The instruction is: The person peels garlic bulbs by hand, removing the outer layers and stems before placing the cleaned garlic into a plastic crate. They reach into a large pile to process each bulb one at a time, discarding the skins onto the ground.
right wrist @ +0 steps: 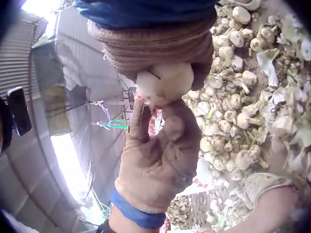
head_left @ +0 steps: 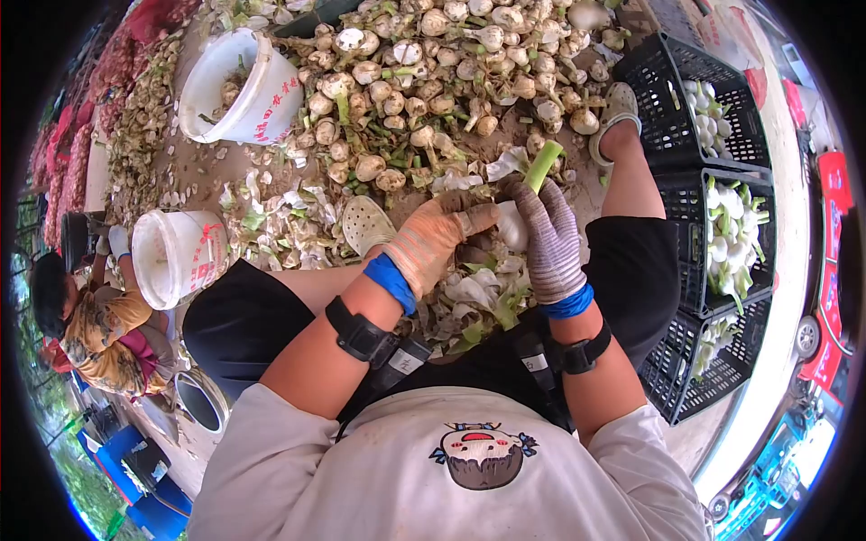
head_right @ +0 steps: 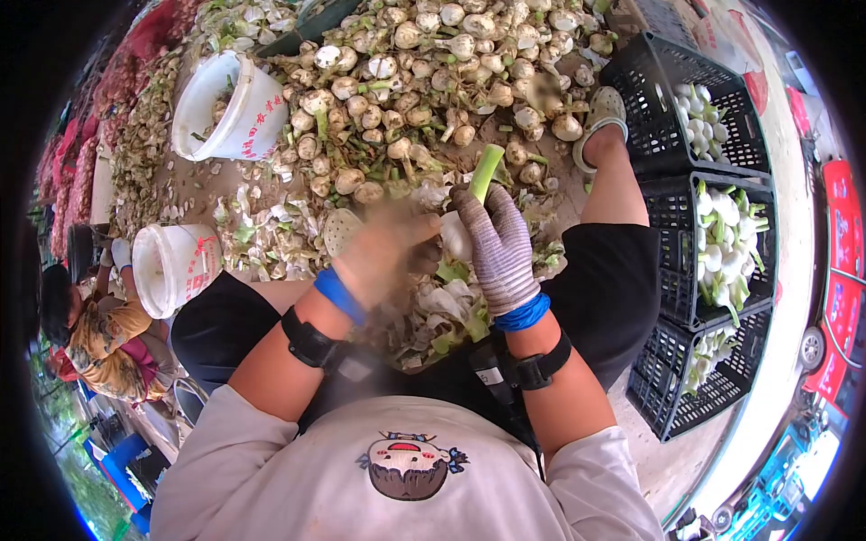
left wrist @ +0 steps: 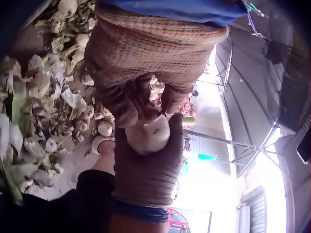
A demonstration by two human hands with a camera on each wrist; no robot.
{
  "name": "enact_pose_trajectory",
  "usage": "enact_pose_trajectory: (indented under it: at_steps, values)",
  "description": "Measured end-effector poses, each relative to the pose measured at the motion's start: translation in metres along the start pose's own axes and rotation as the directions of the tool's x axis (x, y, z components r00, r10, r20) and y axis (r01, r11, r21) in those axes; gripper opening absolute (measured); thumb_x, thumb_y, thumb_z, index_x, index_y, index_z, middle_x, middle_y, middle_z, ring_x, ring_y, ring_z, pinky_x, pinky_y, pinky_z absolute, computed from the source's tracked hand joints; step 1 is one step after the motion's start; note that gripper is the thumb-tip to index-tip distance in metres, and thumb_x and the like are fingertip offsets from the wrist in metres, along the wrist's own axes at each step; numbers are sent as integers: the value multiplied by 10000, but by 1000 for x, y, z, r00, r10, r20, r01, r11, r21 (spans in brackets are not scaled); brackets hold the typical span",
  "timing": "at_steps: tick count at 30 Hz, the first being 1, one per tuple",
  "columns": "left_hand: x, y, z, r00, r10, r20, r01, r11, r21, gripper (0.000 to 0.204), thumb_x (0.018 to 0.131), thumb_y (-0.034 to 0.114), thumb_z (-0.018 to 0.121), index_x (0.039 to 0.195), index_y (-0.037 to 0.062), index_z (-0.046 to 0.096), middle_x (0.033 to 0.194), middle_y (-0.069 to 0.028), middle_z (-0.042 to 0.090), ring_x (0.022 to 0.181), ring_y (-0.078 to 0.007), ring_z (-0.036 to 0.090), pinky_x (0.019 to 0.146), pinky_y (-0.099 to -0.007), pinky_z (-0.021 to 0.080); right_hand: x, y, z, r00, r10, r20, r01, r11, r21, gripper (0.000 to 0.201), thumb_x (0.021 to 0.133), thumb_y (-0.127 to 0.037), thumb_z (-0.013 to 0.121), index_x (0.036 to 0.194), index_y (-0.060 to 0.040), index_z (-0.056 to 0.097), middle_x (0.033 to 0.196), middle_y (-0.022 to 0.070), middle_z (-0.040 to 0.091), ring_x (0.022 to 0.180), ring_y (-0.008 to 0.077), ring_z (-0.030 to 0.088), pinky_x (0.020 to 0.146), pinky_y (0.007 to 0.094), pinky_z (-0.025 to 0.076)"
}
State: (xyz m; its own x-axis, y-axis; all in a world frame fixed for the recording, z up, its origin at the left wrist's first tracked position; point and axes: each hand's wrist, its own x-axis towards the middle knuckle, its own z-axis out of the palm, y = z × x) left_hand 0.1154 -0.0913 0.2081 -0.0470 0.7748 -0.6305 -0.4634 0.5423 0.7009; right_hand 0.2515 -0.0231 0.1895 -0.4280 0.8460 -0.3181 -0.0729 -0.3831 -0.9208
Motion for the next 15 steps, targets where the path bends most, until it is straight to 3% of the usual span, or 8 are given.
enact_pose_trajectory:
  at_steps: [3,5,9,11,12,13,14,15]
  values:
    - [-1,-3,-1,998,62,9,-57,965,-255,243,809,198,674,984,36,627,896,-18,636,747,-112,580,672,-246,474,0,-1,0,1000,10,19,-10,1000,-6,263,890,-164,555,1073,25,534,895,53,586,780,99,552,690,223,464]
    - [-2,0,-4,997,77,25,-77,997,5,257,822,186,578,1007,13,534,952,-83,551,818,-187,567,655,-306,501,1,-1,2,999,20,30,-21,1000,20,259,890,-164,556,1070,22,534,888,50,584,775,98,550,688,224,464]
    - [9,-10,-6,988,154,-14,-154,987,48,289,820,163,566,1057,4,521,968,-87,551,828,-204,570,675,-311,502,3,10,3,998,-51,-22,49,995,-92,249,890,-154,557,1064,23,531,870,59,576,785,104,547,686,233,463]
    - [10,-10,-5,956,291,-31,-263,900,349,231,806,87,644,1018,5,604,921,-55,641,796,-122,593,720,-243,485,5,16,3,946,-325,-9,312,915,-257,263,909,-184,522,1055,35,527,870,81,583,814,142,571,708,258,478]
    - [10,-10,-4,956,291,-31,-263,900,349,231,806,87,644,1018,5,604,921,-55,641,796,-122,593,720,-243,485,6,11,0,994,-102,-28,103,993,53,276,916,-207,504,1049,34,528,882,99,590,830,173,583,731,289,487]
    - [8,-12,-3,972,222,-80,-207,965,162,252,799,105,614,1025,-4,594,932,-77,619,812,-152,588,718,-271,488,8,2,-4,992,121,24,-122,927,354,293,924,-231,485,1043,32,529,894,118,596,846,205,595,754,320,496]
    - [6,-15,-2,983,143,-114,-148,988,-35,277,792,123,585,1033,-14,585,943,-99,596,828,-183,584,715,-298,492,16,10,-9,946,325,5,-246,708,662,355,928,-303,458,1033,28,534,939,148,605,892,267,598,809,369,502]
    - [4,-19,-4,983,143,-114,-148,988,-35,277,792,123,585,1033,-14,585,943,-99,596,828,-183,584,715,-298,492,20,7,-13,886,454,92,-350,528,774,351,917,-318,476,1029,8,539,975,160,604,924,291,590,856,396,488]
